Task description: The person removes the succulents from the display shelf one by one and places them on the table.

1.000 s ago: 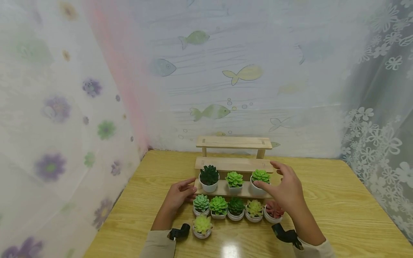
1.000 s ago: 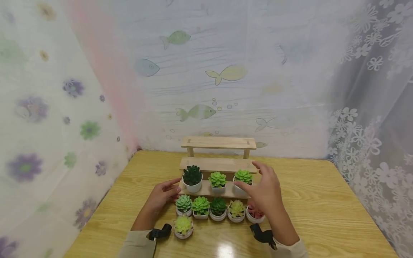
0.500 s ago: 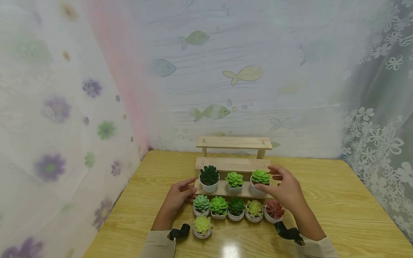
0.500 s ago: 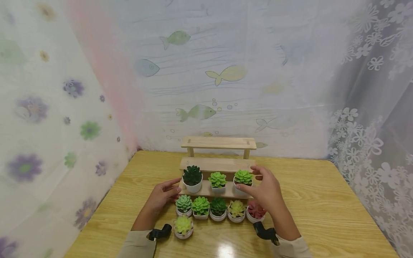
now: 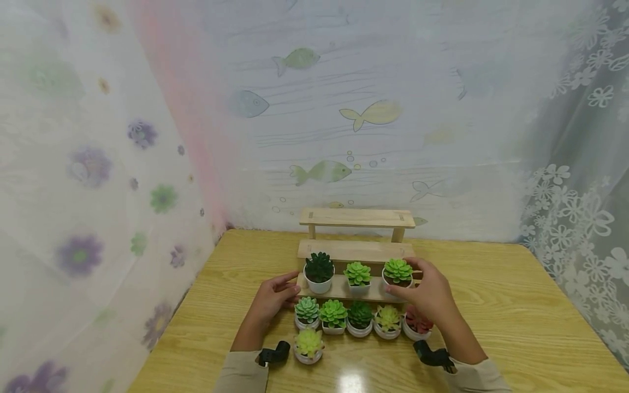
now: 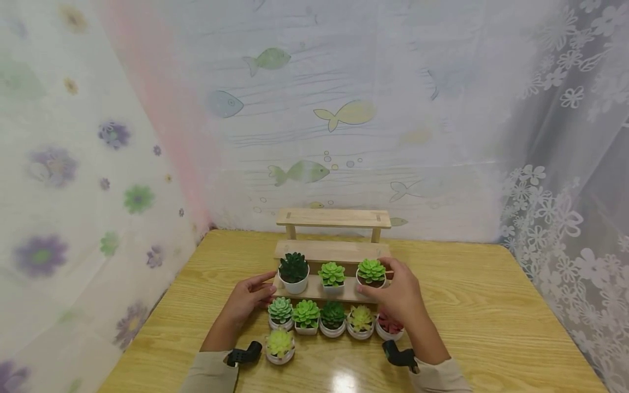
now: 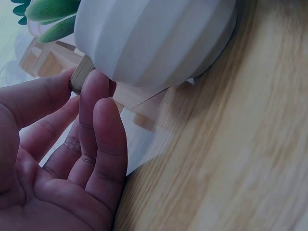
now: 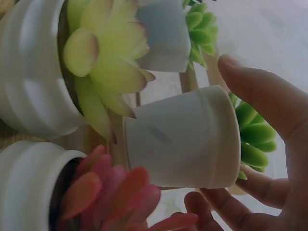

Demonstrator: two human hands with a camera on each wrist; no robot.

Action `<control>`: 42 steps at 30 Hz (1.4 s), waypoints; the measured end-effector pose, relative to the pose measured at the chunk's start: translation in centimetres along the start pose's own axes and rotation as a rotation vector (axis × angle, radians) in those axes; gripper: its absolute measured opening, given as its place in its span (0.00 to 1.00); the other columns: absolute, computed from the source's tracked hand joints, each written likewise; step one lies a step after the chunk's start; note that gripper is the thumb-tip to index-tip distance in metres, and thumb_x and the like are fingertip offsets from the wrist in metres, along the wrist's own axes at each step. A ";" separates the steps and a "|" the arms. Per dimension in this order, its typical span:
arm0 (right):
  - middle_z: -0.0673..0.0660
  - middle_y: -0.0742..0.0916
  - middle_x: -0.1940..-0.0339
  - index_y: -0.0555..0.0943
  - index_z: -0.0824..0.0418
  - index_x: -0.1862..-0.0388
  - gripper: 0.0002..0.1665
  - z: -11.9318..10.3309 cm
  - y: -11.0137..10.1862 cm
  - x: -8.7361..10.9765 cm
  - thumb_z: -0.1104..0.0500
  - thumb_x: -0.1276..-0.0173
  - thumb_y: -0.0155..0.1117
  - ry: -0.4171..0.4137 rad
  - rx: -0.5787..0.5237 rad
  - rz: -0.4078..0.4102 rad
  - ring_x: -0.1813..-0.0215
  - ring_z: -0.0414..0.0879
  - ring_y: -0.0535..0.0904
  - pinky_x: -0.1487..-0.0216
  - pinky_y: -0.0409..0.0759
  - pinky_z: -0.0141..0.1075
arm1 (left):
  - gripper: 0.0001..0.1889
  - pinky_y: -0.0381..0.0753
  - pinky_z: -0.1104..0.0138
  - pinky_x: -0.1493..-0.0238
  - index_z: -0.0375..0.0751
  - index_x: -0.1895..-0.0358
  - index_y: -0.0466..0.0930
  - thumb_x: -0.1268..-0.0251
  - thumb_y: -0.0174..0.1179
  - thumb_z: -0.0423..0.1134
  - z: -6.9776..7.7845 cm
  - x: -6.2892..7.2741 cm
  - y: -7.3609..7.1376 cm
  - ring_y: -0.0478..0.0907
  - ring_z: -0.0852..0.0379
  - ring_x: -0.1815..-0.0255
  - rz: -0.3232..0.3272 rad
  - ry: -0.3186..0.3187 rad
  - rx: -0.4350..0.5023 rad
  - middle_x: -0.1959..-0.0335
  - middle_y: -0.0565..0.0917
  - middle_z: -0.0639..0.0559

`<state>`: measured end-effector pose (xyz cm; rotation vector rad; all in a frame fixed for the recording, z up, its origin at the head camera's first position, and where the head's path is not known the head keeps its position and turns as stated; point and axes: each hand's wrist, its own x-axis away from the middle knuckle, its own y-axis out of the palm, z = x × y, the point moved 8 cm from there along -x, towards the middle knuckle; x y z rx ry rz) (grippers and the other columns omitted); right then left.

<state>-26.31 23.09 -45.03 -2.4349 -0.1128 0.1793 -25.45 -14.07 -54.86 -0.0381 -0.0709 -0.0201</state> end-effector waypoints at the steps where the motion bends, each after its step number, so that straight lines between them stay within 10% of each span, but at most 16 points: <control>1: 0.65 0.77 0.30 0.69 0.57 0.23 0.57 0.1 0.1 0.0 0.35 0.46 0.82 0.003 0.004 0.004 0.34 0.65 0.77 0.49 0.85 0.54 | 0.27 0.89 0.64 0.62 0.41 0.28 0.76 0.29 0.67 0.37 0.0 0.0 0.0 0.89 0.57 0.64 0.000 0.000 0.000 0.49 0.89 0.40; 42: 0.66 0.81 0.37 0.74 0.60 0.28 0.53 0.0 0.2 -0.1 0.37 0.46 0.83 -0.010 0.005 0.056 0.43 0.61 0.84 0.55 0.88 0.48 | 0.27 0.89 0.66 0.63 0.41 0.28 0.76 0.28 0.66 0.35 0.0 0.1 0.0 0.88 0.58 0.65 0.011 -0.002 0.007 0.51 0.89 0.42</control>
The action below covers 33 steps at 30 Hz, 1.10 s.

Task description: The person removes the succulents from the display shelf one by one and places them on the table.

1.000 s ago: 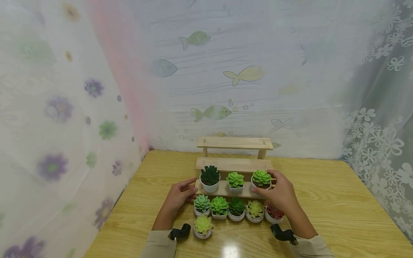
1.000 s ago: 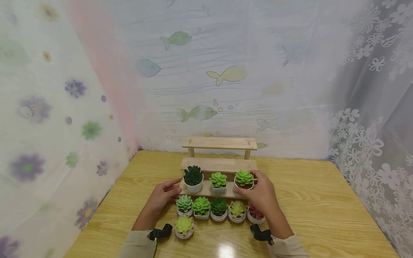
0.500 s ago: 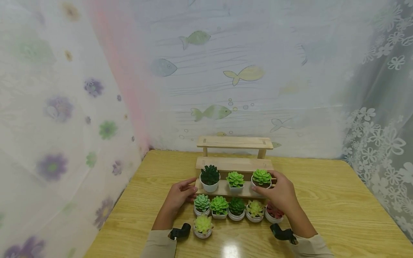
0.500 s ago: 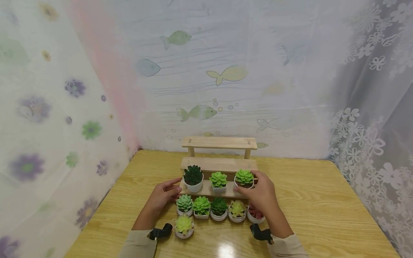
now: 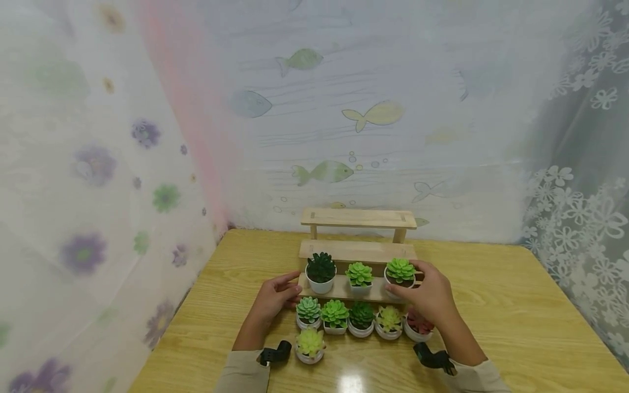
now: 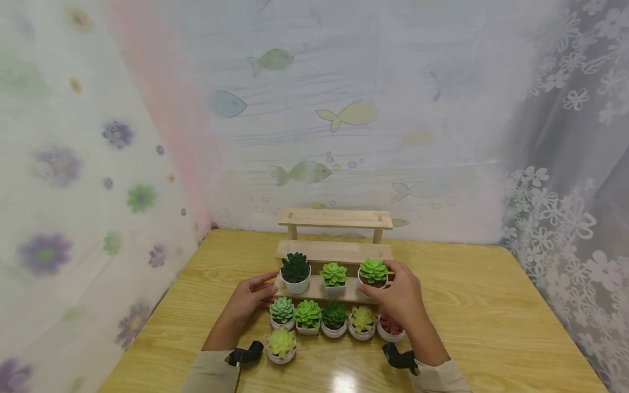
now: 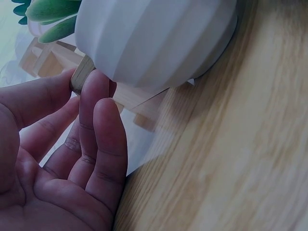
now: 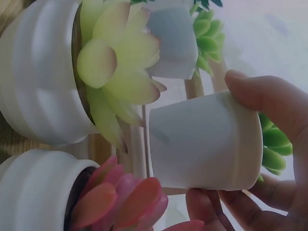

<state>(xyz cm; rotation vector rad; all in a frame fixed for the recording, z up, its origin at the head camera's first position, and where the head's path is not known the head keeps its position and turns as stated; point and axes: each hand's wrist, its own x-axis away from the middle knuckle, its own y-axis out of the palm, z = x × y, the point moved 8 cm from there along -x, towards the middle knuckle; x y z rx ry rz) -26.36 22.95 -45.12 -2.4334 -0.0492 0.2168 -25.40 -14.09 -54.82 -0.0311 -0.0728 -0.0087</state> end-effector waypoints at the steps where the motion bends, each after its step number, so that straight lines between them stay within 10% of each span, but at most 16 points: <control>1: 0.65 0.81 0.37 0.74 0.59 0.28 0.53 -0.1 0.0 0.0 0.37 0.46 0.83 -0.003 -0.001 -0.002 0.43 0.61 0.84 0.55 0.88 0.48 | 0.27 0.89 0.66 0.63 0.41 0.28 0.76 0.28 0.66 0.35 0.0 0.0 0.0 0.88 0.58 0.65 0.001 -0.001 -0.002 0.51 0.89 0.41; 33: 0.60 0.82 0.38 0.76 0.52 0.30 0.49 -5.0 -0.5 3.6 0.36 0.48 0.83 -0.142 -0.008 -0.120 0.47 0.57 0.86 0.55 0.89 0.46 | 0.27 0.90 0.64 0.62 0.40 0.28 0.76 0.29 0.67 0.35 -0.2 -0.1 0.0 0.88 0.57 0.65 -0.004 0.007 0.001 0.51 0.89 0.40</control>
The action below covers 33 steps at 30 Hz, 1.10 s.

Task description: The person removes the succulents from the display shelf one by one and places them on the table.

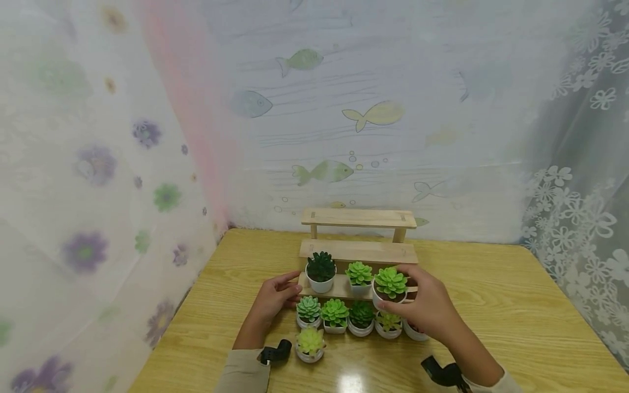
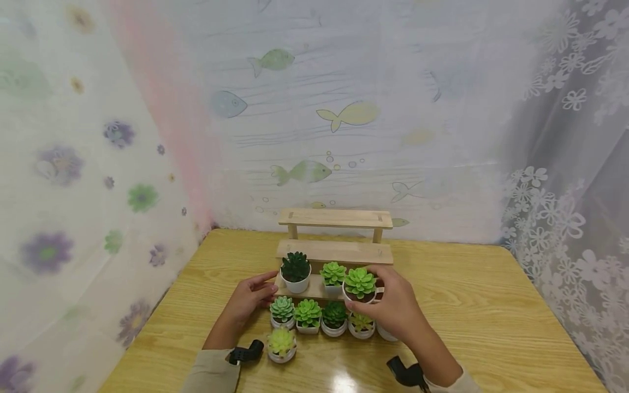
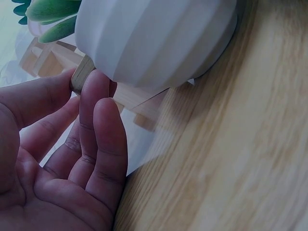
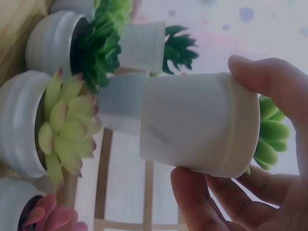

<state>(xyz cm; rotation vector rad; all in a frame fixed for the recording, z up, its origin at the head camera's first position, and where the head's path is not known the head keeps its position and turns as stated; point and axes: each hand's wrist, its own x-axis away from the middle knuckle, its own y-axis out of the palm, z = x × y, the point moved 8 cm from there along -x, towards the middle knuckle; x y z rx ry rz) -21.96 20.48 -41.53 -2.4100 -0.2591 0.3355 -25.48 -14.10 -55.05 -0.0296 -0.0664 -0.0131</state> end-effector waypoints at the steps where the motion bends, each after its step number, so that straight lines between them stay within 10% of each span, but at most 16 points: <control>1: 0.60 0.83 0.39 0.76 0.51 0.31 0.48 -0.1 0.1 0.1 0.37 0.48 0.84 0.005 -0.015 -0.009 0.48 0.56 0.87 0.55 0.89 0.45 | 0.27 0.90 0.64 0.62 0.41 0.28 0.76 0.29 0.67 0.35 0.0 0.0 0.0 0.88 0.57 0.65 0.001 -0.001 -0.001 0.51 0.89 0.41; 33: 0.48 0.83 0.43 0.79 0.51 0.37 0.43 -2.9 4.7 3.0 0.44 0.51 0.88 -0.152 -0.086 -0.126 0.46 0.47 0.83 0.54 0.86 0.27 | 0.27 0.90 0.65 0.62 0.41 0.28 0.76 0.29 0.67 0.35 -0.2 -0.2 0.0 0.88 0.57 0.65 -0.008 0.001 0.004 0.52 0.89 0.42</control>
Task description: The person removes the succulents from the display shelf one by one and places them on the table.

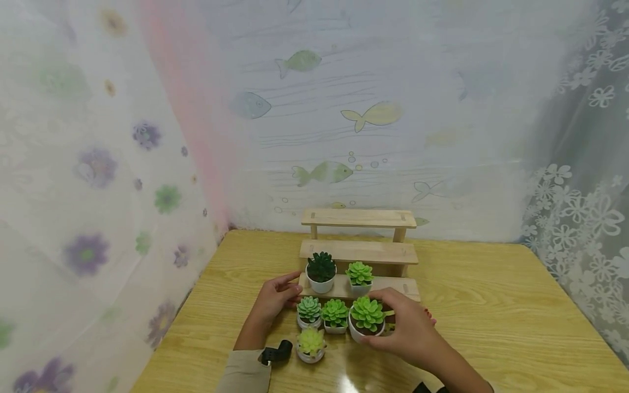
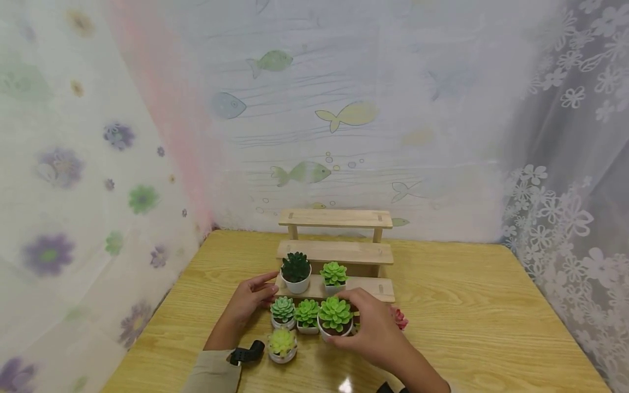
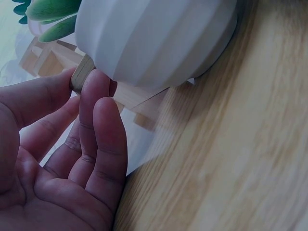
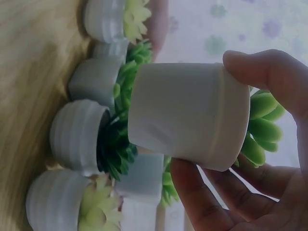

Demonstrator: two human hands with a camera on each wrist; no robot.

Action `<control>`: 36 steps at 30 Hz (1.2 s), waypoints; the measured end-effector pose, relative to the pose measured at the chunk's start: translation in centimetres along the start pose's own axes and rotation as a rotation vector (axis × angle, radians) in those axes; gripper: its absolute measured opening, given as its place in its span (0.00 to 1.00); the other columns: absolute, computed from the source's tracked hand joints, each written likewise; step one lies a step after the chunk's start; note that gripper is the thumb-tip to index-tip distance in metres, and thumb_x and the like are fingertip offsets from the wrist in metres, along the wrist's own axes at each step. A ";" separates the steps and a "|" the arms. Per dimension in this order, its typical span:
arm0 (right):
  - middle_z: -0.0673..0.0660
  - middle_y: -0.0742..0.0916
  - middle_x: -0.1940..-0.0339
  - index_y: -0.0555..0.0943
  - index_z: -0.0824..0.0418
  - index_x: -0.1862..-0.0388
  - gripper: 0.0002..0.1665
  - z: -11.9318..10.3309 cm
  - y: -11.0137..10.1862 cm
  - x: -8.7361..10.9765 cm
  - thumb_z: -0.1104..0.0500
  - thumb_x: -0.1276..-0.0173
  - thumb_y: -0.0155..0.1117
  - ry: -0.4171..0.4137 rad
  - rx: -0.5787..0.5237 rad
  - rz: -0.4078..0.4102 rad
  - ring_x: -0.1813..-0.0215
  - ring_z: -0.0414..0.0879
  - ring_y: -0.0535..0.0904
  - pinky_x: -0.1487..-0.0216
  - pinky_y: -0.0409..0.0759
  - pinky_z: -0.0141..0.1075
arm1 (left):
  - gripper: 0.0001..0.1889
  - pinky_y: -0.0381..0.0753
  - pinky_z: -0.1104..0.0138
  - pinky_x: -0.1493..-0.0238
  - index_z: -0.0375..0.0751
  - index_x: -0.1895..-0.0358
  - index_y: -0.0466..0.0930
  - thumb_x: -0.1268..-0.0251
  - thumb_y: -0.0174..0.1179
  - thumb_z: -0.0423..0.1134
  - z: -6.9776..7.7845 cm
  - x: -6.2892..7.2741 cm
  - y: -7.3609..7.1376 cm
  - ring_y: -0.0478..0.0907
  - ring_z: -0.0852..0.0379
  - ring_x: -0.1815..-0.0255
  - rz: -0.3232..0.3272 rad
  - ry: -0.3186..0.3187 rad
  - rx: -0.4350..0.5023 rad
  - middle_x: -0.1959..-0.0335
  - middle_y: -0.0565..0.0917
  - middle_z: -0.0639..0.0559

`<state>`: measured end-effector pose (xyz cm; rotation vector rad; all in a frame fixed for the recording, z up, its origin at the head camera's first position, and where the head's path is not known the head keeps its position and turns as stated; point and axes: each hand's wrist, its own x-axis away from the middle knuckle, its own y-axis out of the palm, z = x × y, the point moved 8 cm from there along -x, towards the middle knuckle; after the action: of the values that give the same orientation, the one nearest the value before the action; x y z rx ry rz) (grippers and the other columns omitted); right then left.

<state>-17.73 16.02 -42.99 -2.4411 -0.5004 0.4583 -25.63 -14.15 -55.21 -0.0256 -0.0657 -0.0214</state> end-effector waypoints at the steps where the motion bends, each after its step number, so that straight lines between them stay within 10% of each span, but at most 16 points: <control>1: 0.47 0.83 0.44 0.79 0.51 0.37 0.43 -0.1 0.1 0.0 0.43 0.51 0.88 -0.005 0.012 0.000 0.47 0.46 0.84 0.55 0.86 0.27 | 0.26 0.90 0.65 0.62 0.41 0.28 0.76 0.29 0.66 0.35 0.0 0.0 0.0 0.88 0.57 0.65 0.001 -0.001 -0.001 0.52 0.89 0.42; 21: 0.41 0.85 0.43 0.81 0.45 0.40 0.41 -0.1 2.8 0.5 0.35 0.52 0.85 -0.031 0.171 -0.059 0.40 0.46 0.82 0.43 0.85 0.48 | 0.27 0.89 0.65 0.63 0.40 0.28 0.76 0.29 0.67 0.34 -0.2 -0.1 -0.1 0.88 0.58 0.65 0.000 0.003 0.015 0.51 0.89 0.41; 36: 0.46 0.84 0.40 0.80 0.49 0.36 0.43 0.6 4.9 0.5 0.37 0.48 0.84 -0.022 0.111 -0.183 0.43 0.47 0.83 0.48 0.85 0.40 | 0.27 0.89 0.65 0.64 0.39 0.28 0.75 0.29 0.66 0.34 0.0 0.0 0.0 0.88 0.58 0.65 0.000 0.003 0.022 0.50 0.89 0.41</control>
<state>-16.34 12.83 -46.59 -2.2616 -0.6822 0.4243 -25.59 -14.11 -55.16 -0.0035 -0.0630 -0.0208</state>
